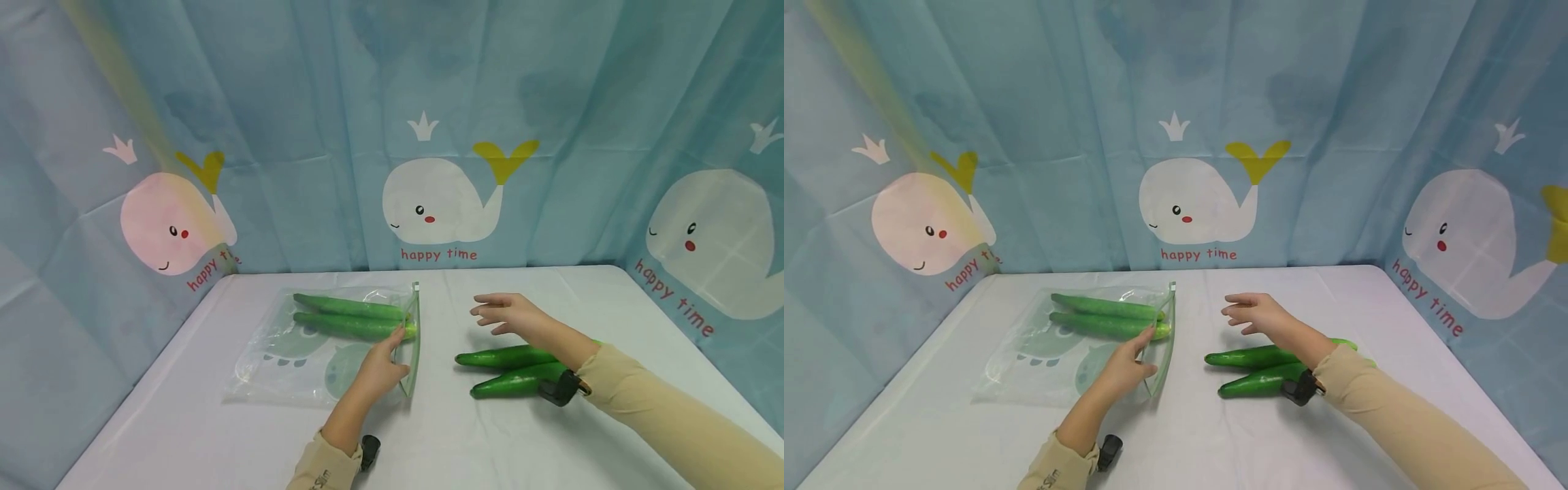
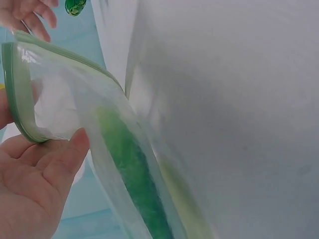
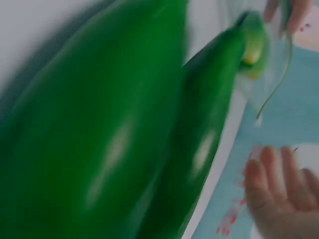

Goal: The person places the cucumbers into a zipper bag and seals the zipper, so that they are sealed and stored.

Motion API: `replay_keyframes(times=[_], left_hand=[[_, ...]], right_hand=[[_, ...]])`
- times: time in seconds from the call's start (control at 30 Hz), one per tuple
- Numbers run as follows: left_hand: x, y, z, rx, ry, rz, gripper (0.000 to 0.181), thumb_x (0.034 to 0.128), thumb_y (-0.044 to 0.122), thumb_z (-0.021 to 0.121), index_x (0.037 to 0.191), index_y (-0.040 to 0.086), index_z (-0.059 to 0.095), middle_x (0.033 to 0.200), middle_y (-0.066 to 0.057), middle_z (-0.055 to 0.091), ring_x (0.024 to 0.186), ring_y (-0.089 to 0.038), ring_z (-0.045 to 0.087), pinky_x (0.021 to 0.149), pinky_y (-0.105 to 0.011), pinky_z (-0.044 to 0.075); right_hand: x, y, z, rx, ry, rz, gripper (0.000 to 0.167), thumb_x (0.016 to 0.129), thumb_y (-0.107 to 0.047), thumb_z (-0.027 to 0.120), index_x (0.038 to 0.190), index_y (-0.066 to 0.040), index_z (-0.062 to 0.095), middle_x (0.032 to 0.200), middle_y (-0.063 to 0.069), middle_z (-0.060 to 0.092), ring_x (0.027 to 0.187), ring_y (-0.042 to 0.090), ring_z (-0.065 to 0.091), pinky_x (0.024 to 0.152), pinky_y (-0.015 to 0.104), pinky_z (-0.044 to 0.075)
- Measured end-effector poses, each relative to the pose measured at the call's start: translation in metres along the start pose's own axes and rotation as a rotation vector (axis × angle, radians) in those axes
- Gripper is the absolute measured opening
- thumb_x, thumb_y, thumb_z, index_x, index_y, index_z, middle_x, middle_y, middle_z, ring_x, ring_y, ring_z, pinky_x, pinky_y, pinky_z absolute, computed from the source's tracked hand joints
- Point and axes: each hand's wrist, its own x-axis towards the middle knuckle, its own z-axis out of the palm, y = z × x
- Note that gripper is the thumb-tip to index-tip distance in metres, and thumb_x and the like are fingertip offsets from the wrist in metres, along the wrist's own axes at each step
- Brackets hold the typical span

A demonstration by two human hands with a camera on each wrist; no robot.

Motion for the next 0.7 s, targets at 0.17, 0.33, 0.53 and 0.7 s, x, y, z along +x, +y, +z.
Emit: replay_keyframes(times=[0.17,0.33,0.53,0.7], left_hand=[[0.000,-0.001,0.000,-0.021,-0.011,-0.019,0.062,0.0866,-0.008,0.056,0.145,-0.009,0.035,0.155,-0.020,0.027,0.141,-0.042,0.024,0.112,-0.056,0.022],[0.001,-0.003,-0.002,-0.032,-0.004,-0.040,0.055,0.0907,-0.010,0.039,0.146,-0.008,0.034,0.155,-0.023,0.025,0.142,-0.041,0.020,0.115,-0.052,0.016],[-0.001,-0.005,-0.008,0.071,0.025,-0.045,0.057,0.0857,-0.015,0.037,0.142,-0.007,0.041,0.152,-0.028,0.027,0.138,-0.047,0.025,0.112,-0.056,0.020],[-0.003,-0.015,-0.015,0.168,0.001,-0.028,0.053,0.0857,-0.010,0.045,0.139,-0.011,0.044,0.150,-0.027,0.033,0.135,-0.047,0.032,0.107,-0.056,0.034]], right_hand=[[-0.015,0.010,-0.030,-0.175,-0.068,-0.105,0.061,0.099,-0.025,0.056,0.149,0.000,0.034,0.142,0.021,0.049,0.130,0.040,0.045,0.100,0.054,0.042],[-0.027,0.024,-0.058,-0.345,-0.156,-0.179,0.060,0.099,-0.022,0.056,0.150,-0.001,0.033,0.146,0.023,0.043,0.134,0.046,0.036,0.103,0.060,0.036],[-0.044,0.042,-0.085,-0.517,-0.217,-0.182,0.064,0.095,-0.020,0.062,0.148,0.003,0.035,0.149,0.024,0.037,0.135,0.052,0.029,0.101,0.069,0.029],[-0.059,0.057,-0.103,-0.556,-0.205,-0.174,0.064,0.094,-0.021,0.064,0.147,0.002,0.037,0.148,0.023,0.039,0.137,0.024,0.036,0.099,0.068,0.034]])
